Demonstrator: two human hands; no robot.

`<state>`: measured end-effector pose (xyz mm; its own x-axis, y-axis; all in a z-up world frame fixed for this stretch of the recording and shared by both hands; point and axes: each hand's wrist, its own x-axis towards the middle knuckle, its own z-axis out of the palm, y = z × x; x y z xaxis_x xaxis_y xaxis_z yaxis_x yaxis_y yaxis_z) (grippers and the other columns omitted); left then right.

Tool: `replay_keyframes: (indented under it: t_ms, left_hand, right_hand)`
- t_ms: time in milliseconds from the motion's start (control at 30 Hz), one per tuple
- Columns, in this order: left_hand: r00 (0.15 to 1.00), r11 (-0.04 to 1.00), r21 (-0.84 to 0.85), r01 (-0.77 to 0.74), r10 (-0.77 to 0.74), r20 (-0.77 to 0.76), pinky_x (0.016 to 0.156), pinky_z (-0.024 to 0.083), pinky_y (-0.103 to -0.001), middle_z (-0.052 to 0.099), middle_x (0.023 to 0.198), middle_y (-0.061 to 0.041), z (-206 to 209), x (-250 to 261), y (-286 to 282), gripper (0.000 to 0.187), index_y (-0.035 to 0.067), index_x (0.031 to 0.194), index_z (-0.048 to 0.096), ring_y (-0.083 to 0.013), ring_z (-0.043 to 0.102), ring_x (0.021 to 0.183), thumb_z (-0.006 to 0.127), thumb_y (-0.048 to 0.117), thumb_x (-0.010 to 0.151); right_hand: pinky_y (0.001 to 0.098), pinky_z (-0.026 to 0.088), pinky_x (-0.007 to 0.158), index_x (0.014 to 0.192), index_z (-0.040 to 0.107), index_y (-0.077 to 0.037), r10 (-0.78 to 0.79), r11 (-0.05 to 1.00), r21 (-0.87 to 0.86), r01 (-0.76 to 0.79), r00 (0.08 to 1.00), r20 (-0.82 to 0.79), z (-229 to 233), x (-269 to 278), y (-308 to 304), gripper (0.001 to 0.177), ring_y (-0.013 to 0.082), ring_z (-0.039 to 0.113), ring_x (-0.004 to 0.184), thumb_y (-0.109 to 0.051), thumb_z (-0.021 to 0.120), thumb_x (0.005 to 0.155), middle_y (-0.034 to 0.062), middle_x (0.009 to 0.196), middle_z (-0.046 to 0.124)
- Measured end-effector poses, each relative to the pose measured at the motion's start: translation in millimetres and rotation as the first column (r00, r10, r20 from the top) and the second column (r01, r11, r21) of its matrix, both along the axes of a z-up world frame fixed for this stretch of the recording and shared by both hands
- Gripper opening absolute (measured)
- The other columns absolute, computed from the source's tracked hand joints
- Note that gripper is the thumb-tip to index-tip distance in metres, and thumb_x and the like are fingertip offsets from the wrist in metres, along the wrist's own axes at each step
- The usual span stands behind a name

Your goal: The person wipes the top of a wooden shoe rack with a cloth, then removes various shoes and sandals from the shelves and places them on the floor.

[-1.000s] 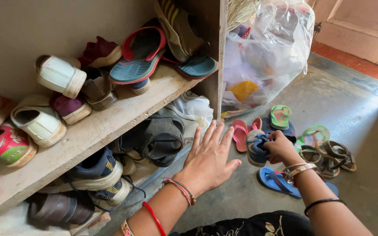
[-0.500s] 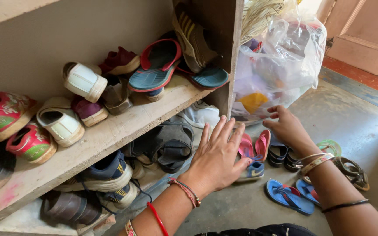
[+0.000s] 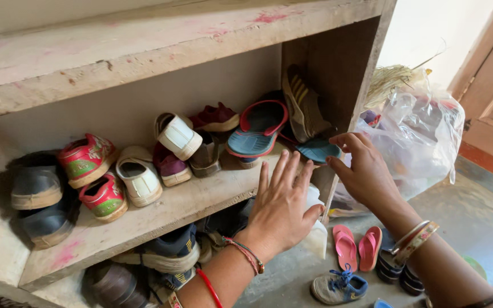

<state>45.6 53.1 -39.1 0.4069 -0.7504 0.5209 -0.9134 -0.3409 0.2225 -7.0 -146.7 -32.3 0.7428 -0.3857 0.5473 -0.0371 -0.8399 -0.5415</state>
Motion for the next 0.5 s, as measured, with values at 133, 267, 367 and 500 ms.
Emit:
replay_keyframes:
  t_ms: [133, 267, 367, 500]
  left_hand:
    - [0.983, 0.992, -0.034, -0.118, 0.122, 0.139, 0.118, 0.010, -0.062, 0.034, 0.157, -0.028, 8, 28, 5, 0.083, -0.001, 0.146, 0.041, -0.0409, 0.021, 0.151, 0.072, 0.041, 0.081]
    - [0.961, 0.960, 0.107, -0.259, 0.245, 0.133, 0.118, 0.010, -0.064, 0.038, 0.154, -0.026, 14, 49, 9, 0.085, 0.000, 0.148, 0.040, -0.0405, 0.024, 0.148, 0.073, 0.042, 0.081]
    - [0.959, 0.951, 0.150, -0.271, 0.255, 0.121, 0.119, 0.010, -0.064, 0.043, 0.151, -0.022, 15, 56, 8, 0.084, 0.002, 0.148, 0.041, -0.0382, 0.031, 0.146, 0.075, 0.038, 0.081]
    - [0.965, 0.955, 0.151, -0.256, 0.244, 0.095, 0.119, 0.011, -0.064, 0.047, 0.150, -0.020, 13, 59, 7, 0.082, 0.003, 0.148, 0.042, -0.0367, 0.037, 0.142, 0.076, 0.036, 0.081]
  right_hand:
    - [0.0452, 0.047, 0.103, 0.135, 0.057, -0.001, 0.011, 0.993, -0.116, -0.011, 1.000, 0.004, -1, 36, -7, 0.056, 0.0373, 0.059, 0.125, -0.021, 0.073, 0.085, 0.0197, 0.135, 0.060]
    - [0.0497, 0.042, 0.104, 0.153, 0.035, -0.002, -0.068, 0.988, -0.146, 0.049, 0.989, -0.128, -10, 72, -21, 0.086, 0.0456, 0.051, 0.126, -0.023, 0.077, 0.081, 0.0226, 0.146, 0.049]
    - [0.0519, 0.041, 0.103, 0.156, 0.028, -0.003, -0.146, 0.987, -0.087, 0.133, 0.975, -0.166, -18, 94, -35, 0.091, 0.0471, 0.050, 0.127, -0.027, 0.078, 0.084, 0.0259, 0.142, 0.050]
    - [0.0511, 0.046, 0.098, 0.146, 0.044, 0.000, -0.197, 0.980, -0.048, 0.192, 0.974, -0.111, -30, 112, -52, 0.077, 0.0472, 0.053, 0.123, -0.026, 0.079, 0.083, 0.0269, 0.135, 0.052]
